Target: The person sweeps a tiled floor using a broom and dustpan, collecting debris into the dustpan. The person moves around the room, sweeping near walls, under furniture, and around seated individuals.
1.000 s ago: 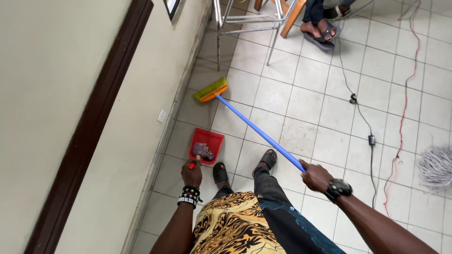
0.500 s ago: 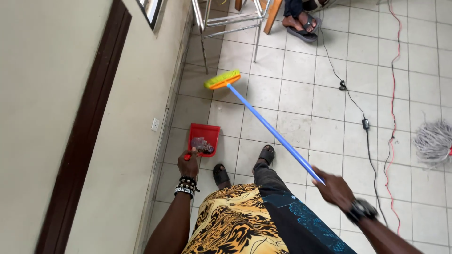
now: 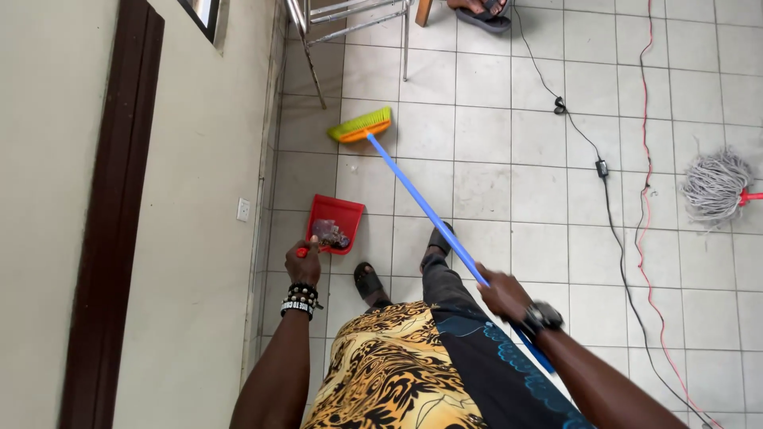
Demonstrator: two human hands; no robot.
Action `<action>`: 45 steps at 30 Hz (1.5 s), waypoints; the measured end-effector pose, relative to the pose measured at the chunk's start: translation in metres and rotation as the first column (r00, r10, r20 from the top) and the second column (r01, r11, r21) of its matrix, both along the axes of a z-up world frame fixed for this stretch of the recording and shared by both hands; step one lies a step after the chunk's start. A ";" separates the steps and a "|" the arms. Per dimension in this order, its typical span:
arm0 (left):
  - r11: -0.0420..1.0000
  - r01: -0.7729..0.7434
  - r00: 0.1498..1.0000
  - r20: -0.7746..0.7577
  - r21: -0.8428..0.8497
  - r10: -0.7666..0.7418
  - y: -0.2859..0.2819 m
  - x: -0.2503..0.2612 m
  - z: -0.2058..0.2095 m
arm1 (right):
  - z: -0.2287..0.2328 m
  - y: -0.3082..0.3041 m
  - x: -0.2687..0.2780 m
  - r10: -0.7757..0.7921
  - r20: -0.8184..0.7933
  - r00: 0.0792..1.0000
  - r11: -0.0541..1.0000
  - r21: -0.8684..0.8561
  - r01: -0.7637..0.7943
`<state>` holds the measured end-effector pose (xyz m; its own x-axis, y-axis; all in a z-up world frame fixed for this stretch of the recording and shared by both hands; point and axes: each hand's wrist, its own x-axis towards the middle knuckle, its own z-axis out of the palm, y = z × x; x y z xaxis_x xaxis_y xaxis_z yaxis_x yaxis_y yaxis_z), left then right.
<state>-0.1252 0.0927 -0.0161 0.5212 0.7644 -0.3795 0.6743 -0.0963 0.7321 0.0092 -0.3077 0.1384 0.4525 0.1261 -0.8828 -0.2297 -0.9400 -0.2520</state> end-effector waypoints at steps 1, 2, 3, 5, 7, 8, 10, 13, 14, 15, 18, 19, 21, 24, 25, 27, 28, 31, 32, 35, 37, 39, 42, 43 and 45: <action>1.000 0.001 1.000 -0.016 -0.002 -0.001 -0.001 0.000 -0.001 | 0.003 -0.014 -0.011 0.026 -0.051 0.998 0.999 -0.035 -0.028; 1.000 0.002 1.000 -0.019 -0.005 -0.002 0.000 0.001 -0.003 | -0.004 -0.031 -0.024 0.025 -0.054 0.998 0.999 -0.037 -0.027; 1.000 0.008 1.000 -0.029 0.001 -0.008 0.002 0.001 -0.006 | -0.011 -0.047 -0.037 0.130 -0.026 0.991 0.988 -0.086 -0.132; 1.000 0.016 0.999 -0.036 0.009 -0.016 0.006 0.001 -0.010 | -0.014 -0.074 -0.054 0.234 0.000 0.972 0.963 -0.135 -0.232; 0.998 0.058 0.998 -0.006 0.029 -0.058 0.008 0.000 -0.015 | -0.007 -0.097 -0.064 0.057 -0.009 0.998 0.993 -0.107 -0.057; 0.998 0.062 0.998 -0.002 0.028 -0.062 0.010 -0.002 -0.012 | 0.013 -0.091 -0.064 0.053 -0.004 0.999 0.993 -0.109 -0.053; 0.999 0.046 0.999 0.020 0.026 -0.047 0.011 -0.006 -0.008 | 0.054 -0.080 -0.062 -0.217 -0.024 0.976 0.973 -0.086 0.214; 0.999 0.039 0.999 0.031 -0.012 -0.038 0.011 -0.015 0.011 | 0.058 -0.068 -0.048 -0.367 0.012 0.930 0.930 -0.017 0.368; 0.999 0.036 0.999 0.033 -0.012 -0.036 0.012 -0.020 0.011 | 0.047 -0.067 -0.033 -0.365 0.014 0.931 0.931 -0.017 0.365; 0.998 0.030 0.998 -0.054 -0.061 -0.034 0.012 -0.026 0.012 | 0.035 -0.067 -0.020 -0.359 0.078 0.930 0.933 0.016 0.359; 0.995 0.017 0.989 -0.145 -0.095 -0.031 0.013 -0.040 0.018 | 0.017 -0.055 0.018 -0.393 0.133 0.910 0.919 0.089 0.384; 0.996 0.012 0.988 -0.154 -0.084 -0.025 0.013 -0.046 0.021 | 0.014 -0.048 0.031 -0.430 0.119 0.895 0.901 0.124 0.417; 0.997 0.006 0.988 -0.156 -0.078 -0.018 0.020 -0.056 0.012 | 0.013 -0.036 0.046 -0.470 0.081 0.879 0.877 0.153 0.455; 0.996 0.023 0.983 -0.179 -0.091 -0.039 0.028 -0.066 0.003 | 0.016 -0.028 0.055 -0.457 0.024 0.889 0.880 0.156 0.449; 0.993 0.048 0.978 -0.197 -0.109 -0.069 0.032 -0.068 0.001 | 0.018 -0.025 0.056 -0.408 0.005 0.913 0.905 0.135 0.403; 0.995 0.039 0.975 -0.213 -0.097 -0.059 0.036 -0.068 -0.009 | 0.034 -0.018 0.048 -0.414 -0.023 0.910 0.900 0.138 0.413; 0.995 0.041 0.972 -0.227 -0.086 -0.060 0.037 -0.070 -0.014 | 0.042 -0.014 0.042 -0.430 -0.050 0.901 0.891 0.139 0.433; 0.996 0.052 0.982 -0.178 -0.078 -0.065 0.050 -0.063 -0.018 | 0.055 -0.007 0.024 -0.400 -0.088 0.912 0.905 0.119 0.409; 0.996 0.043 0.982 -0.179 -0.078 -0.056 0.054 -0.062 -0.027 | 0.062 -0.004 0.017 -0.392 -0.089 0.915 0.908 0.119 0.401; 0.997 0.042 0.981 -0.189 -0.060 -0.052 0.068 -0.058 -0.041 | 0.081 0.005 0.001 -0.345 -0.126 0.930 0.929 0.095 0.357; 0.995 0.077 0.980 -0.178 -0.068 -0.088 0.067 -0.055 -0.031 | 0.093 0.007 -0.007 -0.290 -0.183 0.939 0.946 0.093 0.310; 0.996 0.078 0.994 -0.067 -0.044 -0.081 0.063 -0.054 -0.022 | 0.101 0.012 -0.010 -0.181 -0.221 0.958 0.982 0.004 0.187; 0.994 0.102 0.992 0.070 0.029 -0.104 0.063 -0.056 -0.023 | 0.109 0.015 -0.013 -0.039 -0.287 0.957 0.998 -0.063 0.022; 0.989 0.126 0.987 0.092 0.077 -0.133 0.064 -0.059 -0.026 | 0.111 0.016 -0.015 -0.004 -0.308 0.951 0.999 -0.046 -0.011; 0.994 0.101 0.991 0.083 0.051 -0.105 0.062 -0.059 -0.022 | 0.125 0.017 -0.015 0.013 -0.346 0.938 0.997 -0.070 -0.040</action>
<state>-0.1839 0.1544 -0.0384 0.6272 0.7207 -0.2955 0.5943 -0.1976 0.7795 -0.0061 -0.2904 0.2629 0.1164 0.0620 -0.9913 -0.2648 -0.9600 -0.0911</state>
